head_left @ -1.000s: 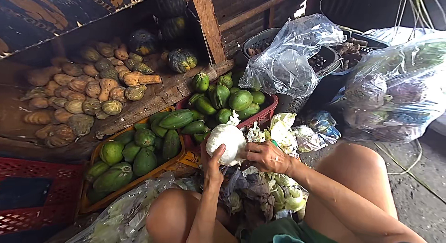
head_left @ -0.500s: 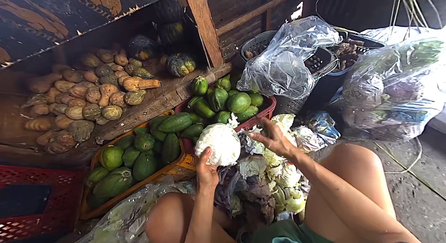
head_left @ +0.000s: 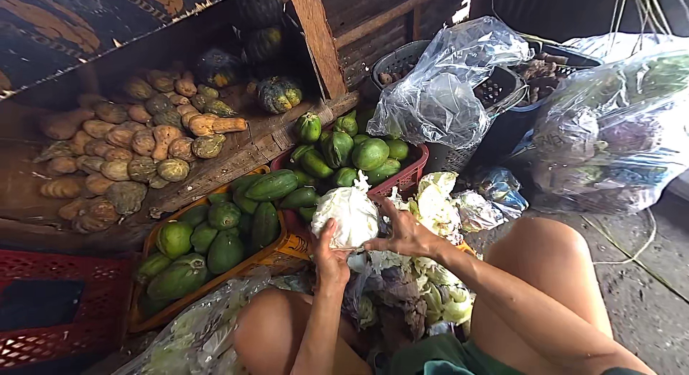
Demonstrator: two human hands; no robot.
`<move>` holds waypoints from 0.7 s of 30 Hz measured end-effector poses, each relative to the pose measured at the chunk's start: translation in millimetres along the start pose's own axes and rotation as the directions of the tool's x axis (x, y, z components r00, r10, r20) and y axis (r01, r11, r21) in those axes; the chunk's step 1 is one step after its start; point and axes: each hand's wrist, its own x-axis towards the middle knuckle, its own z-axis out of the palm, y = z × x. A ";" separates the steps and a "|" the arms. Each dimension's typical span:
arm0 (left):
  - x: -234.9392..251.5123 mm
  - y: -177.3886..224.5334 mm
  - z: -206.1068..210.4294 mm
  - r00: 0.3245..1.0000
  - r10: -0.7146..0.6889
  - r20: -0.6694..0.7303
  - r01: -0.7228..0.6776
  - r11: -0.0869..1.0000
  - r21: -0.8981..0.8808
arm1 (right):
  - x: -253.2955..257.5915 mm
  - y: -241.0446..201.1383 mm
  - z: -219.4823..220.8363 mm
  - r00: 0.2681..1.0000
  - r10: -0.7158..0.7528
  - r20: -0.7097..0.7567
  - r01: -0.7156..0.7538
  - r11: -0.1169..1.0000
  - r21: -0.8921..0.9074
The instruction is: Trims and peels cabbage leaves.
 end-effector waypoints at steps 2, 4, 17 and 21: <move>-1.8 -0.7 2.1 1.000 0.009 0.003 -0.009 1.000 0.008 | -0.9 0.5 -0.4 0.999 -0.045 -0.010 0.045 0.998 -0.051; -2.9 1.0 3.2 1.000 -0.008 -0.005 0.008 1.000 -0.015 | -0.4 3.2 -6.9 0.996 -0.090 -0.011 0.089 0.994 -0.056; 12.5 6.7 5.2 0.919 -0.395 -0.016 0.330 0.788 -0.520 | -6.3 -19.3 -10.0 0.994 0.113 0.005 -0.100 0.897 -0.431; 8.5 7.3 9.2 0.924 -0.382 -0.007 0.324 0.793 -0.515 | -11.4 -13.9 11.7 0.998 -0.053 -0.025 0.041 0.936 -0.349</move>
